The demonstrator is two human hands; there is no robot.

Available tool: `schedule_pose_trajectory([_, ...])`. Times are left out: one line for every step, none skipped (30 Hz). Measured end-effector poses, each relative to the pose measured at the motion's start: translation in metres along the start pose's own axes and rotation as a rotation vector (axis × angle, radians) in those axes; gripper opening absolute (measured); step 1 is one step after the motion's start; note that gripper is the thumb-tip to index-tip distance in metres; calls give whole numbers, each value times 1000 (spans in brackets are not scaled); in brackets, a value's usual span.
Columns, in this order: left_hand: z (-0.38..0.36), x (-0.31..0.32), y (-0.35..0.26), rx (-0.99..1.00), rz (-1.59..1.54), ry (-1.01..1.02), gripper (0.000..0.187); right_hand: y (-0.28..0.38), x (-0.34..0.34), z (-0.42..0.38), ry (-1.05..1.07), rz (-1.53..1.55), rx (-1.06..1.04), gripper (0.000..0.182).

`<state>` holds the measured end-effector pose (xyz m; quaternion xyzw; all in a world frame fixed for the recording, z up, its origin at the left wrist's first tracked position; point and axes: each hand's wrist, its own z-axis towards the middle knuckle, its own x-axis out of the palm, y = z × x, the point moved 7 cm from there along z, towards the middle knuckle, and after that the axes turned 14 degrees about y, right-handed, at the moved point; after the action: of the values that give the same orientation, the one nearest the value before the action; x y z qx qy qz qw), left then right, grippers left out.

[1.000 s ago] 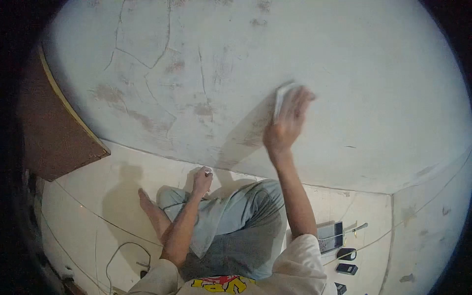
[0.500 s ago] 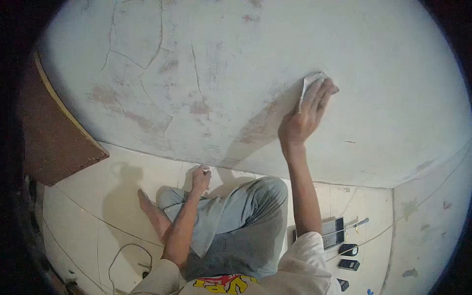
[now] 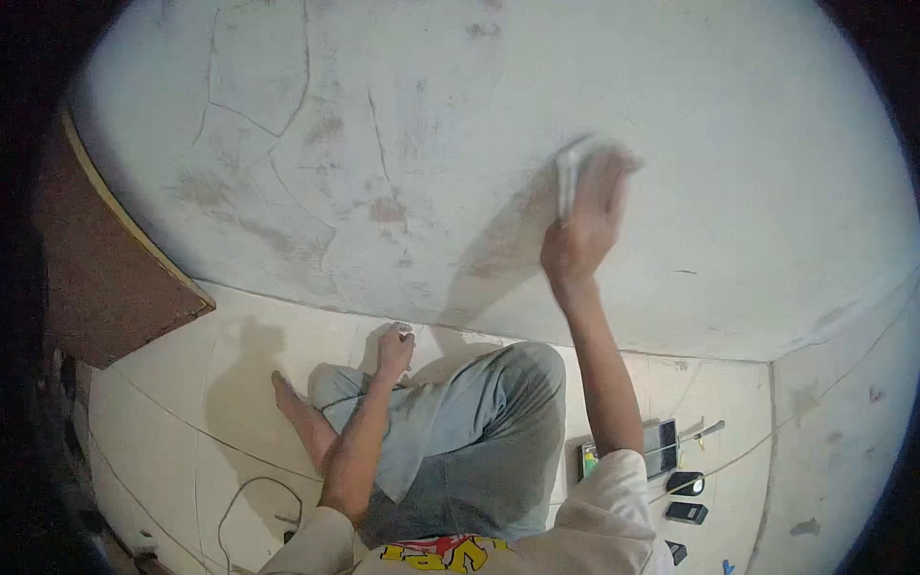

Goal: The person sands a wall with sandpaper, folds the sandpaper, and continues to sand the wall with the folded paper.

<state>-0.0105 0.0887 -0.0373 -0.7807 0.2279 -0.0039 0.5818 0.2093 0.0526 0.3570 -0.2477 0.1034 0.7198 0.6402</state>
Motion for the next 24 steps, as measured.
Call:
schedule_pose_trajectory([7, 1, 7, 47, 50, -28, 23, -5, -21, 15, -124, 31, 86, 55])
schedule_pose_trajectory([10, 2, 9, 96, 102, -56, 23, -5, -19, 14, -122, 29, 87, 55])
schedule_pose_trajectory([5, 0, 1, 97, 102, -54, 23, -5, -14, 11, -110, 74, 100, 56])
schedule_pose_trajectory([-3, -2, -7, 49, 54, -24, 23, -5, -6, 6, -100, 120, 113, 56])
schedule_pose_trajectory([-9, -3, -15, 2, 7, 6, 24, 8, 17, -12, -5, 63, 19, 50])
schedule_pose_trajectory([-4, -2, -8, 4, 10, 4, 24, 20, 48, -43, 201, 68, -8, 48])
schedule_pose_trajectory([4, 1, 4, 37, 26, -23, 24, 39, 64, -71, 428, 140, -92, 50])
schedule_pose_trajectory([8, 0, 10, 70, 43, -49, 24, 63, 73, -98, 541, 194, -233, 55])
schedule_pose_trajectory([5, -2, 8, 73, 47, -46, 24, 80, 81, -119, 655, 244, -375, 61])
schedule_pose_trajectory([2, -1, 7, 50, 30, -7, 25, 76, 83, -124, 655, 237, -367, 61])
schedule_pose_trajectory([2, 1, 4, 30, 14, 31, 26, 77, 88, -132, 699, 163, -458, 61])
schedule_pose_trajectory([7, 2, 9, 34, 17, 37, 26, 78, 92, -138, 743, 91, -551, 61])
schedule_pose_trajectory([13, 3, 15, 79, 68, 25, 26, 68, 84, -122, 767, 154, -447, 57])
schedule_pose_trajectory([17, 4, 22, 118, 120, 13, 26, 50, 74, -100, 730, 149, -313, 56])
schedule_pose_trajectory([17, 4, 25, 112, 120, 12, 26, 31, 65, -75, 693, 147, -180, 55])
schedule_pose_trajectory([18, 4, 23, 132, 122, 5, 26, 17, 46, -46, 406, 69, -121, 51])
schedule_pose_trajectory([18, 5, 21, 150, 124, -1, 27, 4, 24, -22, 120, -8, -59, 48])
schedule_pose_trajectory([15, 4, 14, 145, 122, -4, 27, 1, -4, 2, -47, -27, -88, 47])
schedule_pose_trajectory([6, 1, 5, 90, 77, 0, 24, -9, -22, 17, -181, 80, 38, 50])
schedule_pose_trajectory([0, -2, -1, 38, 34, 3, 23, -7, -20, 15, -181, 82, 38, 50])
schedule_pose_trajectory([-3, -3, -6, 38, 35, 2, 23, -3, -15, 12, -157, 109, 47, 51])
schedule_pose_trajectory([-5, -4, -7, 22, 24, 0, 23, 3, -8, 7, -134, 134, 57, 52])
schedule_pose_trajectory([-7, -5, -9, 6, 15, 0, 23, 18, 18, -10, -66, 105, -9, 53])
schedule_pose_trajectory([-6, -5, -9, 9, 22, 2, 23, 24, 54, -47, 262, 151, 57, 53])
